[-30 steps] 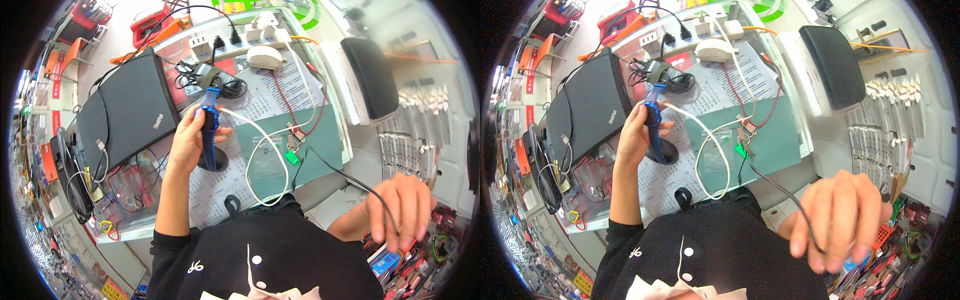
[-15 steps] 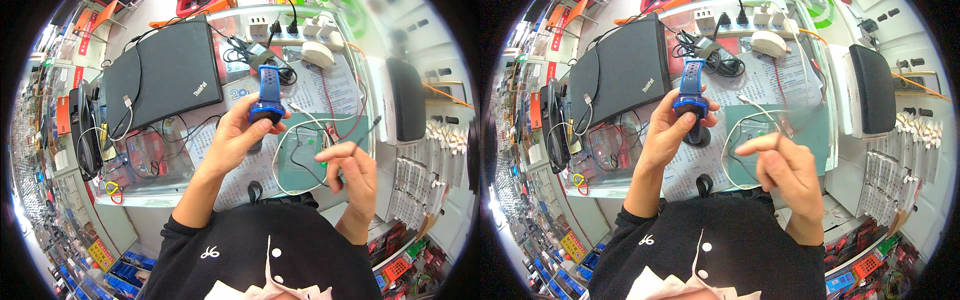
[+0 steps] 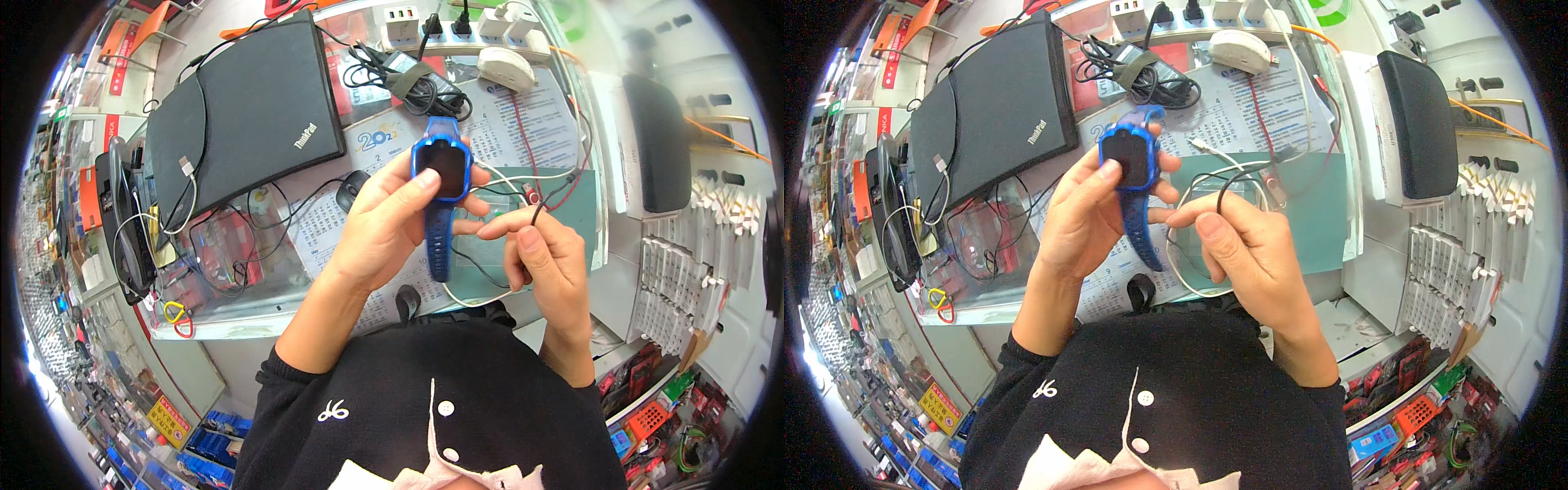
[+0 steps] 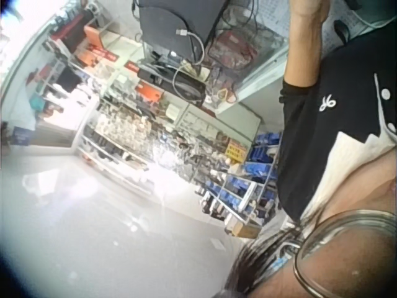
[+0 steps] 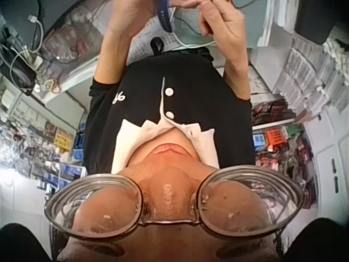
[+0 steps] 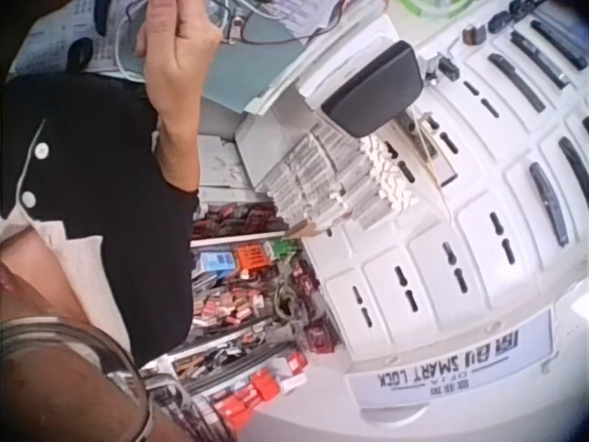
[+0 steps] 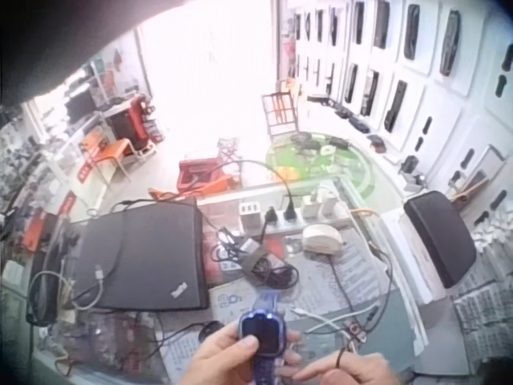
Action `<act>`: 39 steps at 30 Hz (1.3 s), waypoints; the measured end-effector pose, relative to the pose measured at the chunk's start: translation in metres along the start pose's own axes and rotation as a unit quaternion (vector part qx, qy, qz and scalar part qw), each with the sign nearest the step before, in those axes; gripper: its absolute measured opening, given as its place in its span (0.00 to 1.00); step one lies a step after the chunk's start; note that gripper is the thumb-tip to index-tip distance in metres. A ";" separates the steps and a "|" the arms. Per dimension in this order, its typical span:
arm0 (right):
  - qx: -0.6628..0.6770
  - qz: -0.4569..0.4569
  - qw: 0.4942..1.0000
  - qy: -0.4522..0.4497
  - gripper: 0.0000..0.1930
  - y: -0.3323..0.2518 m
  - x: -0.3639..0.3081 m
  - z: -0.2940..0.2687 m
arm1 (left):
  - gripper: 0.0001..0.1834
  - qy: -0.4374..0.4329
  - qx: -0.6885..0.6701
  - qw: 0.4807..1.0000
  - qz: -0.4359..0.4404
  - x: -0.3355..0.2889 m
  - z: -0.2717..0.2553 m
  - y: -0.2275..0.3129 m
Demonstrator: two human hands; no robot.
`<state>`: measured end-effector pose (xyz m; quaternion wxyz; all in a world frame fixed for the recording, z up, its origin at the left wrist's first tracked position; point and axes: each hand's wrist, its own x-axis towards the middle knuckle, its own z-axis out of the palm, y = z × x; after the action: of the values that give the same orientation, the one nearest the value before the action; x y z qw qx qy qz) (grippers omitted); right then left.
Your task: The person handles a blue wristband device, connects and disconnects USB cables, and ties a pink cord around a black USB connector. They move items on the counter and plug a white adapter into a power strip while working at a cluttered electronics repair counter.
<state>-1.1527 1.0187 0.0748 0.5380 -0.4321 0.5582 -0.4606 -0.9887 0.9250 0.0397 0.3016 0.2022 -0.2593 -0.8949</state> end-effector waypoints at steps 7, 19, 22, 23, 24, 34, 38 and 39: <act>0.014 0.004 1.000 -0.006 0.16 0.000 -0.003 0.001 | 0.38 -0.078 -0.224 0.970 -0.053 -0.002 -0.011 -0.009; -0.056 -0.024 0.998 -0.021 0.13 -0.009 -0.006 -0.011 | 0.40 -0.063 -0.191 0.979 -0.036 -0.005 -0.001 -0.010; -0.134 -0.054 0.989 -0.039 0.11 -0.003 -0.004 -0.011 | 0.41 -0.116 -0.147 0.981 -0.053 -0.001 0.003 -0.005; -0.167 -0.057 0.983 -0.050 0.11 0.000 -0.004 -0.011 | 0.42 -0.127 -0.149 0.978 -0.067 -0.002 0.005 -0.004; -0.188 -0.060 0.979 -0.061 0.10 0.003 -0.004 -0.011 | 0.42 -0.144 -0.134 0.977 -0.077 -0.003 0.006 -0.004; -0.263 -0.074 0.953 -0.134 0.08 0.013 -0.010 -0.009 | 0.43 -0.214 -0.113 0.962 -0.127 -0.021 -0.007 -0.002; -0.219 -0.110 0.959 -0.145 0.08 0.012 -0.013 0.000 | 0.44 -0.090 0.063 0.985 -0.132 -0.044 -0.009 0.009; -0.216 -0.115 0.955 -0.166 0.08 0.012 -0.013 0.001 | 0.45 -0.115 0.041 0.979 -0.161 -0.046 -0.012 0.013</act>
<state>-1.1506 1.0339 0.0655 0.4602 -0.6694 0.4942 -0.3097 -0.9431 0.9422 0.0477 0.1129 0.1491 -0.2925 -0.9378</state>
